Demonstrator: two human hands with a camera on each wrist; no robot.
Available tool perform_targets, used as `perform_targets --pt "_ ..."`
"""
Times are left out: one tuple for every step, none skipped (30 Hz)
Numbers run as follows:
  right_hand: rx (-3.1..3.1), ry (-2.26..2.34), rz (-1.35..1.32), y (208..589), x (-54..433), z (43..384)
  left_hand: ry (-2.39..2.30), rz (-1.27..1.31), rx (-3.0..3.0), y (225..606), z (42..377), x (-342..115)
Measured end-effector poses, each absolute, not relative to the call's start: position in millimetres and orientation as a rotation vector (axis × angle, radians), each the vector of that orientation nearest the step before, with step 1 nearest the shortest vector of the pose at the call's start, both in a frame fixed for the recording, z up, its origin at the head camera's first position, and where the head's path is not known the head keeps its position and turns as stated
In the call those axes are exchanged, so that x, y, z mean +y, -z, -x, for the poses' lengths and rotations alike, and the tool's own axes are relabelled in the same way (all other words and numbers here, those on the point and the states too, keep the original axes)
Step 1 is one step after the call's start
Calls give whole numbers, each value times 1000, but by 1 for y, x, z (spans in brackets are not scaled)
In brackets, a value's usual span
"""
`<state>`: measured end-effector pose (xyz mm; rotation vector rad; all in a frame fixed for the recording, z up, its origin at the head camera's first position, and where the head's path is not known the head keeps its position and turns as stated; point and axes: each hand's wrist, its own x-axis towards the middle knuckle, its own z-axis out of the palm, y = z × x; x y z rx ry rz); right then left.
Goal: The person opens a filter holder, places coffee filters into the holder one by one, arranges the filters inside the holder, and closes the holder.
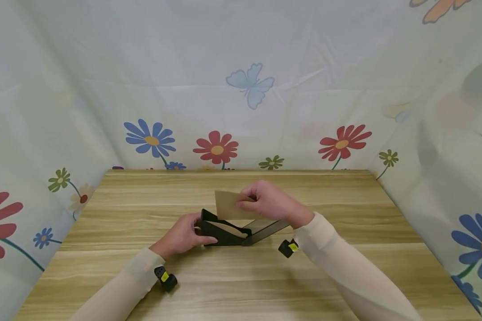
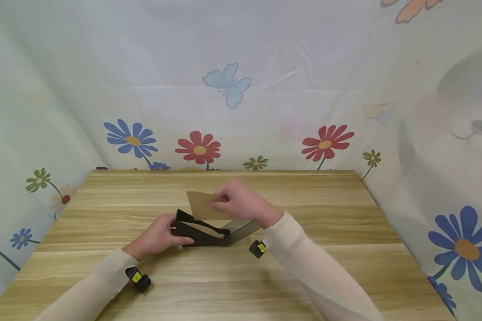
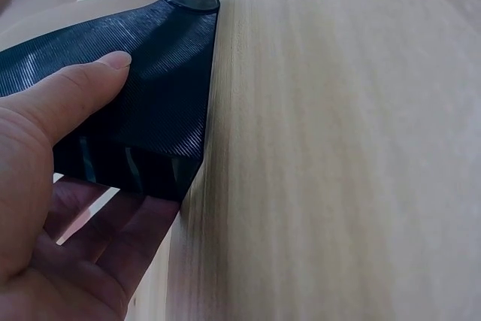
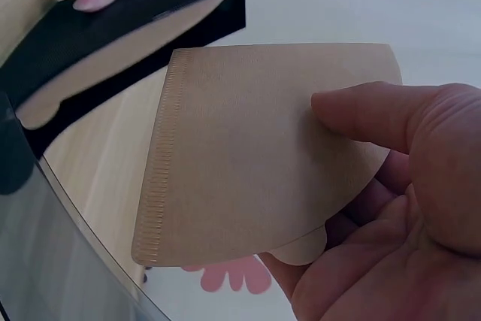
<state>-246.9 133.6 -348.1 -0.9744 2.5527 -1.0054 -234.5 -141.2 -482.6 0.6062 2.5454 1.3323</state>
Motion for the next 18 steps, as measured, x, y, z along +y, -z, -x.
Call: perform_targets --pt "2557 996 979 349 133 246 -1333 -609 2545 482 235 -141" --pt "2558 988 983 350 132 246 -1335 -611 2544 482 235 -141" --pt "2552 990 985 352 131 245 -1337 -613 2542 482 235 -141" --pt "2547 987 985 353 130 245 -1337 -615 2542 481 234 -141" --pt "2541 987 988 354 129 245 -1336 -618 2543 481 234 -141" --pt "2531 991 989 356 128 244 -1334 -620 2545 480 234 -141" --pt "2520 996 989 357 127 244 -1332 -623 2548 480 234 -141" --pt "2513 998 990 359 126 244 -1330 -625 2549 480 233 -141" --pt "2503 1000 992 360 126 244 -1329 -628 2550 480 233 -141" --pt "2496 1002 993 361 125 244 -1328 -629 2551 479 233 -141" --pt "2489 1003 989 362 125 243 -1328 -629 2550 479 232 -141" --pt "2484 1002 984 364 124 243 -1327 -628 2551 479 232 -140" --pt "2476 1002 980 364 123 243 -1327 -628 2551 479 232 -140" --pt "2473 1000 975 366 123 243 -1326 -627 2551 479 232 -140" --pt "2468 1000 970 367 122 242 -1326 -625 2553 479 232 -140" --pt "2464 1001 960 368 122 242 -1325 -622 2555 479 232 -140" --pt "2462 1000 955 368 121 242 -1326 -621 2557 479 232 -140" --pt "2460 998 952 369 121 242 -1328 -621 2557 480 233 -140"
